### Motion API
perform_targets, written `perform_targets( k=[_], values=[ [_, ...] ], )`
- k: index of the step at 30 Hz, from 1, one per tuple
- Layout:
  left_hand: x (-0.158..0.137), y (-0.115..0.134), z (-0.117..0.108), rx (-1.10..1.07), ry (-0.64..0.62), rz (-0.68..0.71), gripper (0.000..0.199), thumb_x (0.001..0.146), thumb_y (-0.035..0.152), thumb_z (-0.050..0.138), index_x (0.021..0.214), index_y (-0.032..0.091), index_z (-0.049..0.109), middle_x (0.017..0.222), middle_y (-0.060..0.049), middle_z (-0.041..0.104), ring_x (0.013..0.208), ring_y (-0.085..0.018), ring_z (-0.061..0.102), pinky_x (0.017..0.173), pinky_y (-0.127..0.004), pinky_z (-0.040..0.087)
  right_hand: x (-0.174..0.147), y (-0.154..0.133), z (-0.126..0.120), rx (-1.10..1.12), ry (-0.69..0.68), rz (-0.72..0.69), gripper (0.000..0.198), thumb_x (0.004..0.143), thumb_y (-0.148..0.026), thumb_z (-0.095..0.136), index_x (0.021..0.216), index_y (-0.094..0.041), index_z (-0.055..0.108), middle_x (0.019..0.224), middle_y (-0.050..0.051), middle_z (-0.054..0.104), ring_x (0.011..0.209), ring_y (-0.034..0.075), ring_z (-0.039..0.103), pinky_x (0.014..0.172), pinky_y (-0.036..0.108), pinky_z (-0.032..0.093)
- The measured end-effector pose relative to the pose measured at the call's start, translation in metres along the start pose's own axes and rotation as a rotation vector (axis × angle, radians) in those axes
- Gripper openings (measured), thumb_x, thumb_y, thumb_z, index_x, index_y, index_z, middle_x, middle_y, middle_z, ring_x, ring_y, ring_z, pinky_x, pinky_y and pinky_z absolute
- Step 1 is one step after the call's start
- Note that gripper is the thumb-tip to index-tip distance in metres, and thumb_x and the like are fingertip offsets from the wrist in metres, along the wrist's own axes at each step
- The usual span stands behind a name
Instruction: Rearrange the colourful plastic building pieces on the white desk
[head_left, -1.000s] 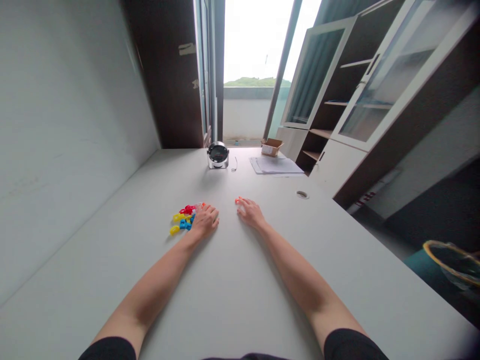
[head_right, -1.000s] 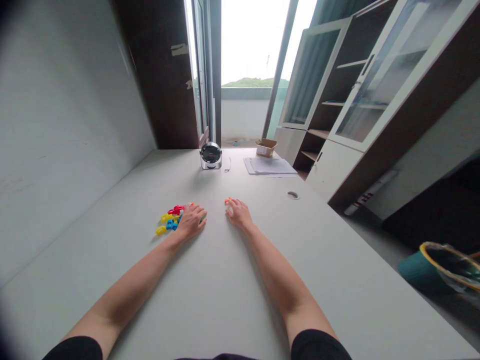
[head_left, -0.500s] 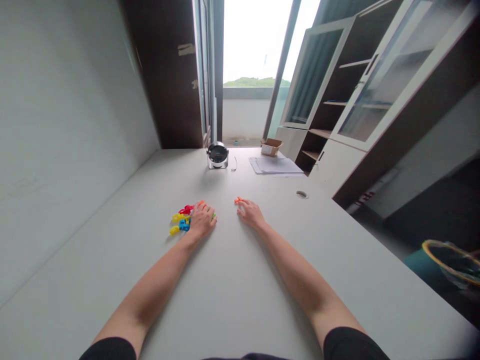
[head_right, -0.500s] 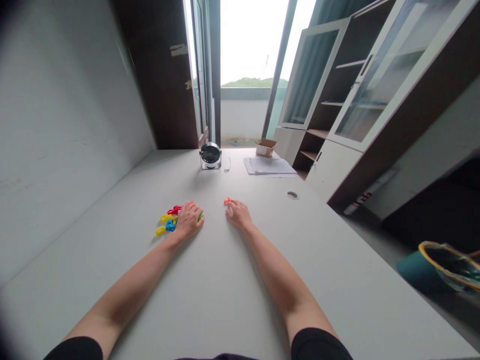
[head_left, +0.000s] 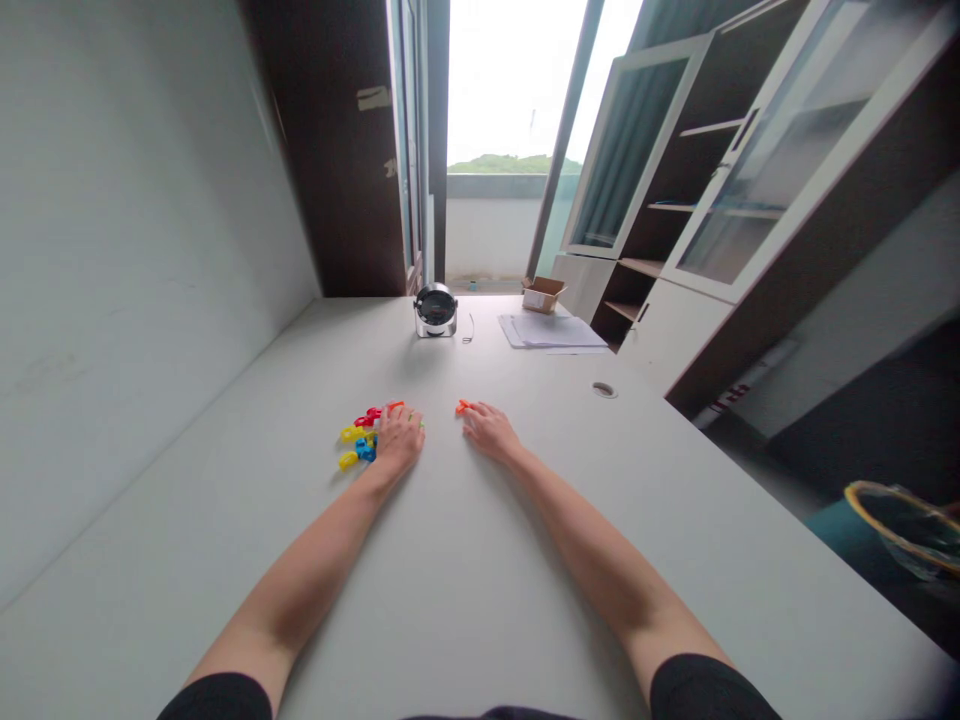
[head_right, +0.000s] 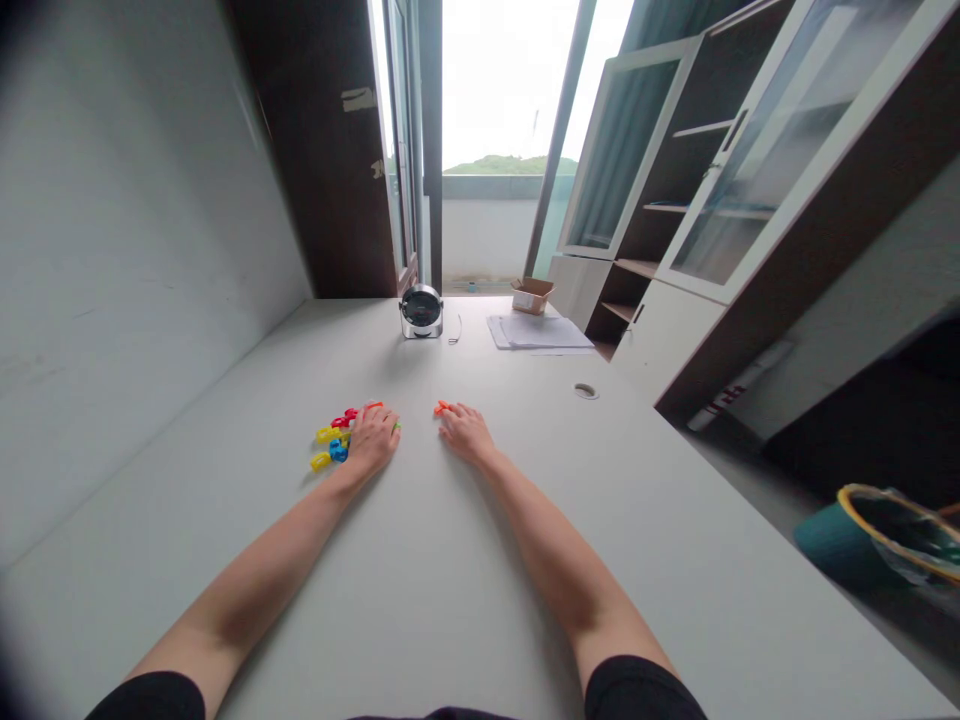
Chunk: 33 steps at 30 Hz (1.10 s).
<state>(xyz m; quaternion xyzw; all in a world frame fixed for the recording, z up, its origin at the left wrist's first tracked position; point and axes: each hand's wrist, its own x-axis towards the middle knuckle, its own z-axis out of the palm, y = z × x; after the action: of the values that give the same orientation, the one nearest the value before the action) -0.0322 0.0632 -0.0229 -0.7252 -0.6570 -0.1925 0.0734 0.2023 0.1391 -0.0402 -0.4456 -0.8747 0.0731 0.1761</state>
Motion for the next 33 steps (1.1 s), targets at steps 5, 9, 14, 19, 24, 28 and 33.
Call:
perform_targets(
  k=[5,9,14,19,24,28,33],
  values=[
    [0.000,0.002,-0.002,0.014,0.001,0.029,0.020,0.092,0.026,0.050,0.104,0.024,0.065,0.121,-0.010,0.063,0.121,-0.029,0.047,0.118,-0.053,0.018,-0.001,0.002,-0.001,-0.027,0.052,0.057,0.042,0.094,-0.037,0.055,0.135,-0.028,0.056,0.144,0.006,0.053,0.136,0.025,0.041,0.113,0.042,0.031],
    [-0.001,0.004,-0.003,0.017,-0.005,0.075,0.018,0.091,0.025,0.051,0.102,0.024,0.065,0.117,-0.009,0.064,0.119,-0.029,0.048,0.119,-0.054,0.015,-0.002,0.006,-0.002,-0.039,0.113,0.165,0.036,0.094,-0.039,0.054,0.127,-0.026,0.062,0.134,0.008,0.059,0.125,0.027,0.047,0.108,0.041,0.035],
    [0.000,0.005,-0.004,0.012,-0.012,0.101,0.016,0.090,0.025,0.052,0.099,0.024,0.065,0.119,-0.009,0.063,0.120,-0.029,0.048,0.118,-0.054,0.019,-0.003,0.007,-0.002,-0.043,0.133,0.251,0.036,0.094,-0.039,0.054,0.126,-0.027,0.064,0.126,0.011,0.059,0.116,0.028,0.050,0.098,0.039,0.040],
    [0.001,0.004,-0.003,0.004,-0.044,0.103,0.016,0.091,0.026,0.052,0.101,0.023,0.065,0.117,-0.009,0.063,0.119,-0.027,0.048,0.111,-0.050,0.030,-0.002,0.007,-0.001,-0.036,0.129,0.243,0.039,0.094,-0.040,0.054,0.130,-0.028,0.061,0.125,0.012,0.058,0.115,0.028,0.049,0.098,0.040,0.040],
    [0.002,0.002,0.002,-0.034,-0.023,0.190,0.017,0.091,0.025,0.053,0.102,0.022,0.066,0.119,-0.009,0.063,0.122,-0.026,0.048,0.110,-0.046,0.034,-0.003,0.008,0.001,-0.015,0.135,0.236,0.034,0.096,-0.039,0.051,0.125,-0.026,0.064,0.132,0.011,0.054,0.119,0.029,0.047,0.101,0.040,0.038],
    [0.002,0.003,0.004,-0.080,-0.061,0.282,0.019,0.091,0.023,0.053,0.105,0.022,0.066,0.124,-0.009,0.063,0.119,-0.024,0.052,0.110,-0.042,0.038,-0.003,0.008,0.003,-0.014,0.150,0.203,0.036,0.095,-0.037,0.051,0.128,-0.026,0.061,0.143,0.010,0.047,0.127,0.029,0.042,0.105,0.041,0.037],
    [0.003,0.007,0.002,-0.107,-0.095,0.404,0.021,0.092,0.022,0.051,0.107,0.023,0.066,0.127,-0.007,0.062,0.119,-0.022,0.053,0.107,-0.040,0.041,-0.001,0.010,0.005,-0.042,0.126,0.164,0.038,0.094,-0.038,0.053,0.129,-0.026,0.058,0.145,0.009,0.047,0.132,0.027,0.039,0.108,0.042,0.035]
  ],
)
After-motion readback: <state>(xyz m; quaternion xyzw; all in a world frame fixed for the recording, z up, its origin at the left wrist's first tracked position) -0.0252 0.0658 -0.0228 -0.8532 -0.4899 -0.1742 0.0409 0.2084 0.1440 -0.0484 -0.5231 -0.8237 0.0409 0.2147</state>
